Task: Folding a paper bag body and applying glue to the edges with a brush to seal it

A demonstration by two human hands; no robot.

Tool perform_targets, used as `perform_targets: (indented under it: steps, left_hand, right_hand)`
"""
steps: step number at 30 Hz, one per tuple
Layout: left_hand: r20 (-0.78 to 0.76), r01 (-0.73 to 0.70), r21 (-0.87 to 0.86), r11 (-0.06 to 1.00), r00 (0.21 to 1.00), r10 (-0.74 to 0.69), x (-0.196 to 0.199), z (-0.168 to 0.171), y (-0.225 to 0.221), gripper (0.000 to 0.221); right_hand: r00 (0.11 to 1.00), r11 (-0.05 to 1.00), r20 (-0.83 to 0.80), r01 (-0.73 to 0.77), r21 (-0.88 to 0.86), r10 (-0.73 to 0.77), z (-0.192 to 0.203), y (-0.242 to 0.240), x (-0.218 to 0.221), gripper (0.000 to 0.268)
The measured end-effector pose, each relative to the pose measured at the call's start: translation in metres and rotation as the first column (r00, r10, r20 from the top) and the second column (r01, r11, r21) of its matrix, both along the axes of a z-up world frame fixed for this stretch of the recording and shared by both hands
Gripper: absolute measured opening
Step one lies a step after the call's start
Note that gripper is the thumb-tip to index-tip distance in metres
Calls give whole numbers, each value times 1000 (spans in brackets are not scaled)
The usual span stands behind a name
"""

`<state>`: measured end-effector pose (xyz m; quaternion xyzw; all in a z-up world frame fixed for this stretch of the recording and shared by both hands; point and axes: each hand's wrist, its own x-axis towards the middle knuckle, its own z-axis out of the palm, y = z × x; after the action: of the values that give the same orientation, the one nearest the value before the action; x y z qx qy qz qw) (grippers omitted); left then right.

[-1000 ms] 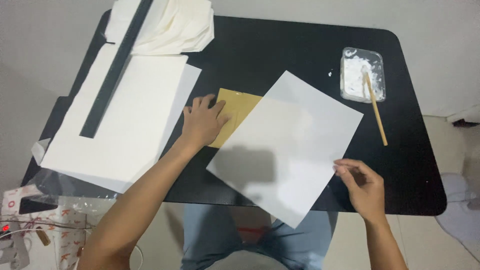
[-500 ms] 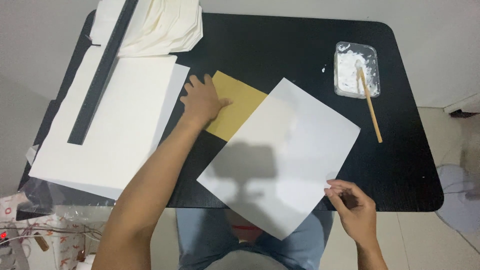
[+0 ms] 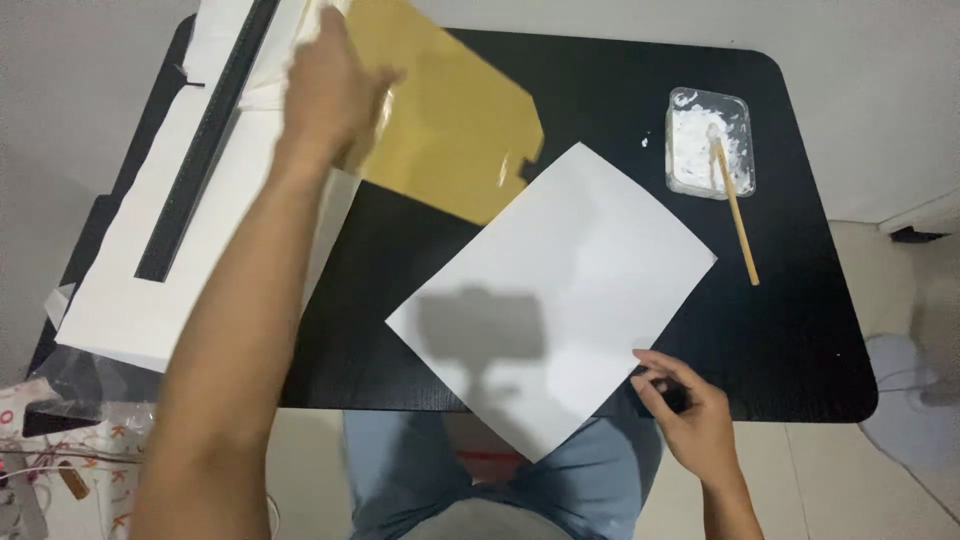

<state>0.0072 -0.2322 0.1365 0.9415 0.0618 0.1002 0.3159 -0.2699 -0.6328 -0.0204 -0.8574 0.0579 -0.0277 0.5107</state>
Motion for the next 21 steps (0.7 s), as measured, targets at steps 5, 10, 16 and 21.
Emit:
perform_targets:
  steps: [5,10,16,21]
  left_hand:
    - [358,22,55,998,933,-41,-28,39,18,42]
    - [355,248,70,966,899,-257,-49,25,-9,45]
    - [-111,441,-23,897,891,-441,-75,-1,-59,51]
    - [17,515,-170,840,854,-520,-56,-17,-71,56]
  right_hand:
    - [995,966,-9,-102,-236,102,17,20,9,42]
    - [966,923,28,-239,-301,259,18,36,23,49]
    - [929,990,371,45,-136,8,64,45,67,44]
    - [941,941,-3,-338,18,338,80,66,144,56]
